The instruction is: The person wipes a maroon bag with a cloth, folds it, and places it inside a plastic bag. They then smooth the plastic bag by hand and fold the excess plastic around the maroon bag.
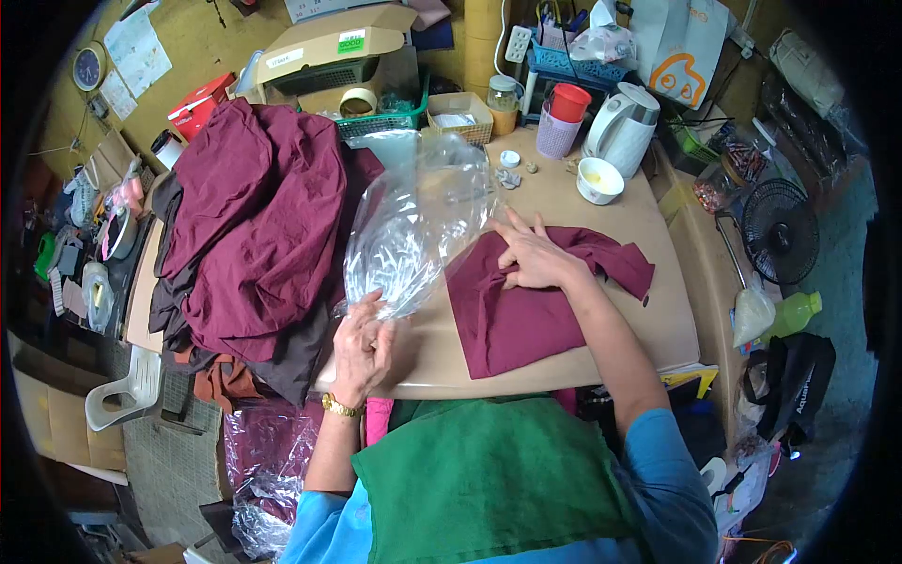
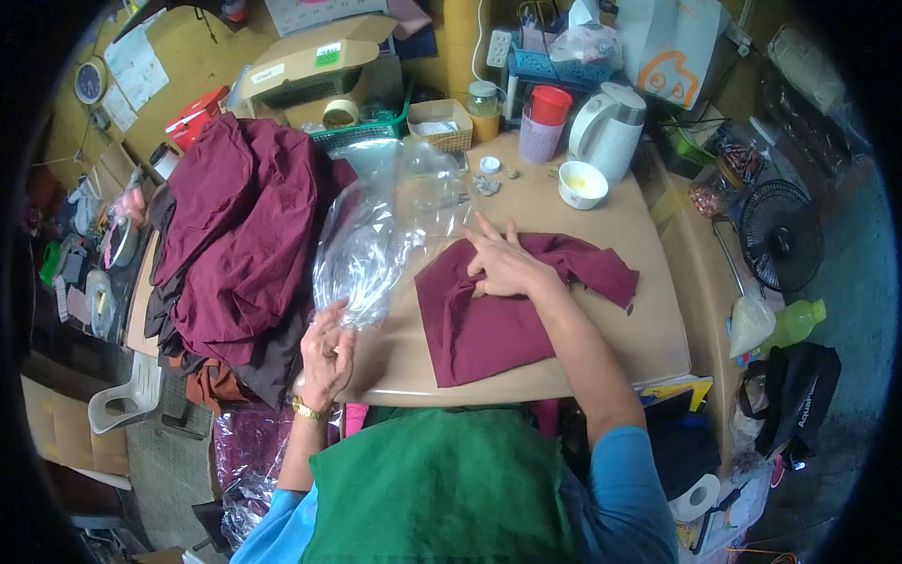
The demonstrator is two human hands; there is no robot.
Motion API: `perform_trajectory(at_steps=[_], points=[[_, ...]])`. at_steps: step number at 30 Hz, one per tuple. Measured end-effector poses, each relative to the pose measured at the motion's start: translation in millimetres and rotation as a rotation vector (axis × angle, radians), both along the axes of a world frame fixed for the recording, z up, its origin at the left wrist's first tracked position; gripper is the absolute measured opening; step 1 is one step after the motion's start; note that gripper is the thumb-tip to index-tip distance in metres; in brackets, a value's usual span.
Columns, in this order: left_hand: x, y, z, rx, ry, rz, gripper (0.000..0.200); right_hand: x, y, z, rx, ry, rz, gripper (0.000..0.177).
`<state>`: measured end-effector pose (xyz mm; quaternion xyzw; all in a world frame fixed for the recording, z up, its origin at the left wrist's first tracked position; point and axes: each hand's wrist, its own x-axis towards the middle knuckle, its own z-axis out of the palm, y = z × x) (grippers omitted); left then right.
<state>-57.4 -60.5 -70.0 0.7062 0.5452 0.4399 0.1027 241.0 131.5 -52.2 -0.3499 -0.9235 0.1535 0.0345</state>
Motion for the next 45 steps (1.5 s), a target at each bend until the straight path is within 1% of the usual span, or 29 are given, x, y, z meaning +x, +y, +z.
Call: perform_trajectory(at_steps=[2, 3, 4, 6, 7, 8, 10, 11, 14, 15, 16, 18, 19, 20, 22, 23, 24, 25, 27, 28, 30, 32, 34, 36, 38, 40, 41, 43, 45], points=[[-2.4, -3.6, -13.2, 0.171, -0.137, 0.204, 0.033, -11.4, 17.5, 0.9, -0.086, -0.109, 0.073, 0.026], [-1.1, -4.7, -11.3, 0.278, -0.079, 0.277, 0.032, -13.4, 27.4, -1.8, -0.225, -0.055, 0.099, 0.028], [-1.0, -4.0, -3.8, 0.383, -0.045, 0.339, 0.022, -14.5, 29.5, -1.9, -0.225, -0.054, 0.107, 0.028], [3.1, -2.9, -14.9, 0.25, -0.749, 0.362, 0.02, -15.4, 33.7, -1.0, -0.203, -0.083, 0.053, 0.031], [-5.3, -4.7, -20.9, 0.128, -0.848, 0.388, 0.029, -10.8, 29.7, -1.5, -0.206, -0.03, 0.038, 0.032], [-10.7, -7.6, -24.1, 0.132, -0.849, 0.396, 0.029, -6.1, 24.1, -4.3, -0.205, -0.033, 0.046, 0.032], [-16.5, -11.2, -27.6, -0.315, -0.72, 0.339, 0.038, 3.2, 10.0, -10.8, -0.094, 0.084, 0.022, 0.031], [-8.4, -10.5, -18.5, -0.453, -0.756, 0.304, 0.049, 7.0, 0.4, -7.8, -0.117, 0.114, 0.057, 0.03], [11.9, 5.9, -29.7, -0.392, -0.644, 0.24, 0.056, 10.8, -20.4, -11.9, -0.154, 0.107, 0.098, 0.028], [14.8, 12.2, -28.7, -0.457, -0.877, 0.213, 0.059, 13.6, -23.8, -15.6, -0.153, 0.141, 0.126, 0.024], [13.9, 19.8, -25.5, -0.461, -0.876, 0.207, 0.059, 17.4, -28.8, -16.0, -0.154, 0.14, 0.12, 0.024], [2.5, 33.4, -18.2, -0.392, -0.726, 0.242, 0.065, 23.7, -38.4, -15.4, -0.033, 0.191, 0.018, 0.022], [-14.2, 49.2, -46.4, -0.298, -0.455, 0.354, 0.075, 28.6, -39.8, -17.2, -0.031, 0.193, 0.017, 0.022], [-10.2, 50.1, -21.2, -0.295, -0.454, 0.355, 0.075, 35.1, -39.6, -19.5, -0.026, 0.204, -0.044, 0.022], [-5.2, 47.9, 25.7, -0.733, -0.203, 0.299, 0.08, 39.1, -43.7, -20.0, -0.018, 0.217, -0.104, 0.022], [-13.7, 56.3, 12.9, -0.727, -0.15, 0.295, 0.079, 39.9, -47.8, -17.5, -0.023, 0.205, -0.121, 0.022], [-16.0, 63.5, 2.3, -0.726, -0.149, 0.293, 0.079, 40.5, -52.8, -14.4, -0.031, 0.193, -0.14, 0.021], [-14.3, 68.4, 1.9, -0.601, -0.081, 0.347, 0.081, 40.2, -57.9, -10.3, -0.031, 0.196, -0.143, 0.021], [-9.9, 76.0, 0.4, -0.459, -0.069, 0.406, 0.077, 39.3, -67.6, -0.6, -0.201, 0.126, -0.162, 0.023], [-1.8, 71.4, 13.0, -0.461, -0.067, 0.407, 0.077, 41.5, -70.2, 2.2, -0.203, 0.127, -0.162, 0.023], [10.8, 65.6, 34.9, -0.68, -0.175, 0.248, 0.077, 49.8, -72.6, 10.3, -0.203, -0.007, -0.163, 0.029], [13.8, 64.4, 31.1, -0.668, -0.288, 0.239, 0.081, 66.0, -86.3, 30.4, -0.157, 0.042, -0.183, 0.03], [4.1, 57.6, 20.3, -0.435, 0.074, 0.266, 0.076, 95.2, -94.8, 46.3, -0.117, 0.009, -0.223, 0.022], [-11.0, 51.3, 9.0, -0.384, 0.078, 0.181, 0.069, 133.1, -104.6, 73.9, -0.234, 0.103, -0.308, 0.013], [-13.5, 45.3, 10.4, -0.038, 0.124, 0.254, 0.065, 161.9, -126.7, 93.2, 0.008, 0.439, -0.453, 0.013], [0.6, 36.9, 40.7, -0.03, -0.041, 0.218, 0.068, 177.3, -129.5, 97.3, 0.297, 0.669, -0.624, 0.019], [2.7, 38.6, 41.5, 0.005, -0.081, 0.201, 0.062, 175.6, -128.8, 97.8, 0.298, 0.666, -0.629, 0.019], [7.4, 45.3, 44.5, 0.041, -0.123, 0.178, 0.056, 158.8, -122.0, 101.1, 0.455, 0.971, -0.713, 0.02], [13.7, 51.0, 49.6, 0.249, 0.152, 0.209, 0.041, 125.9, -119.0, 103.9, 0.751, 0.837, -0.732, 0.021]])
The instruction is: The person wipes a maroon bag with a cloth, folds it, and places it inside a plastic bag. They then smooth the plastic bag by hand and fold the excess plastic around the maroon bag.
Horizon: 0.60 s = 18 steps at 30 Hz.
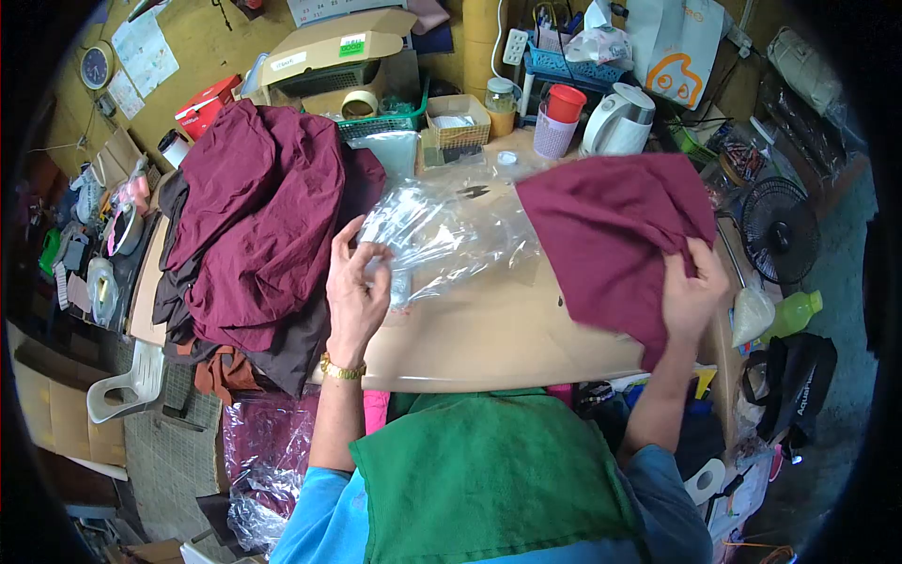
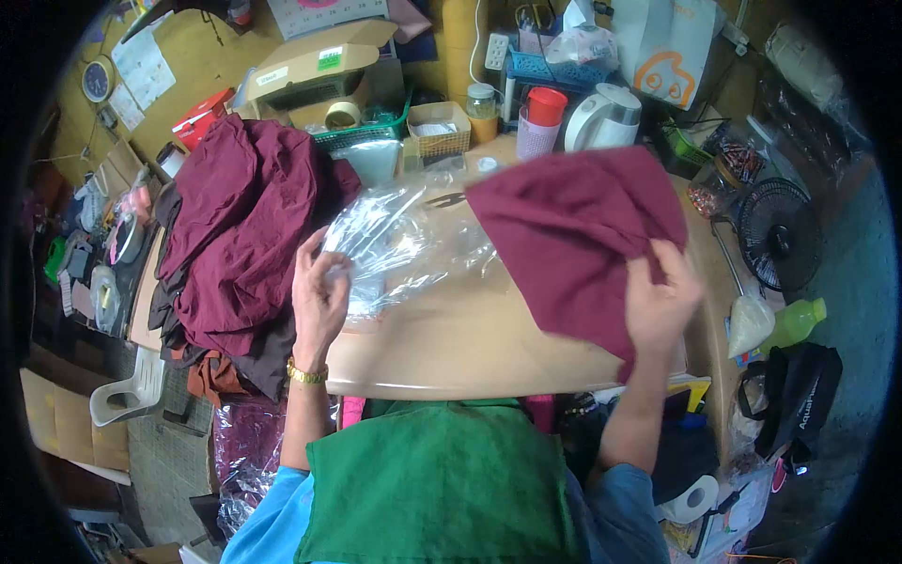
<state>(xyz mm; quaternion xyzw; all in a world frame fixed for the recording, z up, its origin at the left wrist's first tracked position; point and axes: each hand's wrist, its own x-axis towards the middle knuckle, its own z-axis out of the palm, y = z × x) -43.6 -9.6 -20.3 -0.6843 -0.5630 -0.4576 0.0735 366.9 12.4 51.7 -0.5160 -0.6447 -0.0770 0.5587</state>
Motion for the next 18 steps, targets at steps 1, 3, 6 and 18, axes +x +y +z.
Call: perform_trajectory(at_steps=[1, 3, 6, 18], points=[[8.4, 0.8, 6.9, -0.013, -0.003, 0.035, 0.029, -19.7, 0.8, 2.6, 0.073, -0.07, -0.039, 0.022], [23.8, 3.6, 22.8, -0.241, -0.234, 0.023, 0.03, -58.3, -1.1, -5.9, 0.063, -0.121, -0.047, 0.022], [31.6, 26.8, 15.1, 0.012, -0.318, 0.003, 0.028, -101.9, 1.1, -24.7, 0.079, -0.49, 0.215, 0.019], [129.4, -38.5, 29.1, 0.114, 0.303, -0.873, 0.062, -156.5, 122.5, -50.8, -0.419, -0.115, 0.319, 0.024]])
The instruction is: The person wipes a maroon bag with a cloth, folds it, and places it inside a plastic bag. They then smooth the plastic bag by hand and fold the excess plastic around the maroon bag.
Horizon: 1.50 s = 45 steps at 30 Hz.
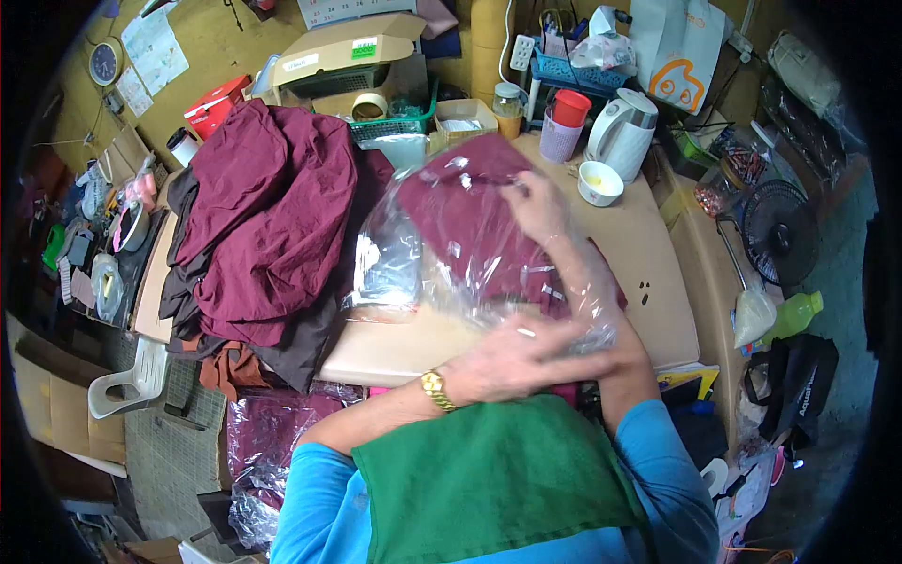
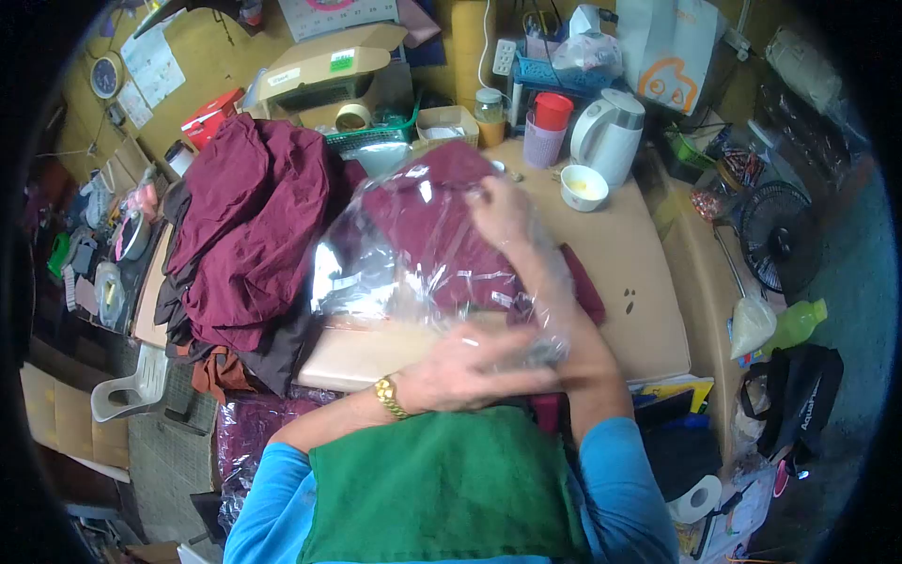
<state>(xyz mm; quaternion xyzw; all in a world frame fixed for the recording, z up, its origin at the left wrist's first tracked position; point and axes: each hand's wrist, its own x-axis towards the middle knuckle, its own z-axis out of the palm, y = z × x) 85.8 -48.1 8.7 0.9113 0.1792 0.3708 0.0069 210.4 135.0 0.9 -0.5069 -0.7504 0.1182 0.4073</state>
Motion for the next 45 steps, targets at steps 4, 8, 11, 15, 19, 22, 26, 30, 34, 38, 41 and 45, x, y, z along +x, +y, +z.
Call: perform_trajectory(at_steps=[4, 8, 11, 15, 19, 22, 26, 30, 34, 38, 41, 45], points=[[-33.1, 15.1, -35.6, 0.012, -0.319, 0.744, 0.047, 38.3, 2.2, 4.4, -0.082, 0.33, 0.037, 0.021], [-39.4, 30.1, -72.8, -0.428, -0.221, 0.297, 0.024, 49.9, -2.3, 19.5, 0.223, 0.134, -0.035, 0.015], [-13.8, 7.2, -61.1, -0.489, -0.213, 0.108, 0.019, 38.9, -41.0, 64.8, 0.792, -0.464, -0.372, 0.016], [-9.8, -7.1, -50.2, -0.72, -0.219, 0.178, 0.046, 40.3, -45.0, 16.0, 0.221, -0.352, 0.348, 0.016], [-14.4, -8.5, -40.6, -0.645, -0.316, 0.16, 0.077, 29.5, -42.9, -2.2, -1.094, 0.074, 0.806, 0.041], [-8.7, -8.9, -40.9, -0.879, -0.133, -0.039, 0.086, 28.0, -42.4, -49.2, 0.167, -0.911, 0.48, 0.05], [13.4, -7.7, -32.5, -0.98, 0.084, -0.42, 0.086, 6.8, -1.5, -122.2, -0.096, -0.858, 0.277, 0.063], [-17.1, -7.7, 1.8, -0.86, 0.111, -0.169, 0.089, -10.2, 9.2, -148.0, 0.152, -0.799, 0.238, 0.067], [-59.7, -8.1, 31.2, -1.045, -0.056, 0.017, 0.093, -6.6, 11.2, -170.0, 0.556, -0.762, 0.123, 0.07], [-56.6, -9.5, 13.8, -0.527, 0.105, 0.106, 0.091, -5.1, 7.2, -179.2, 0.474, -0.762, 0.061, 0.074], [-34.3, 2.1, -42.3, -0.644, 0.136, -0.006, 0.068, -4.6, 35.6, -211.8, 0.481, -0.949, -0.081, 0.071], [-6.2, -0.1, -69.7, -0.778, 0.02, -0.419, 0.046, 9.7, 100.2, -244.0, 0.946, -1.011, -0.527, 0.065]])
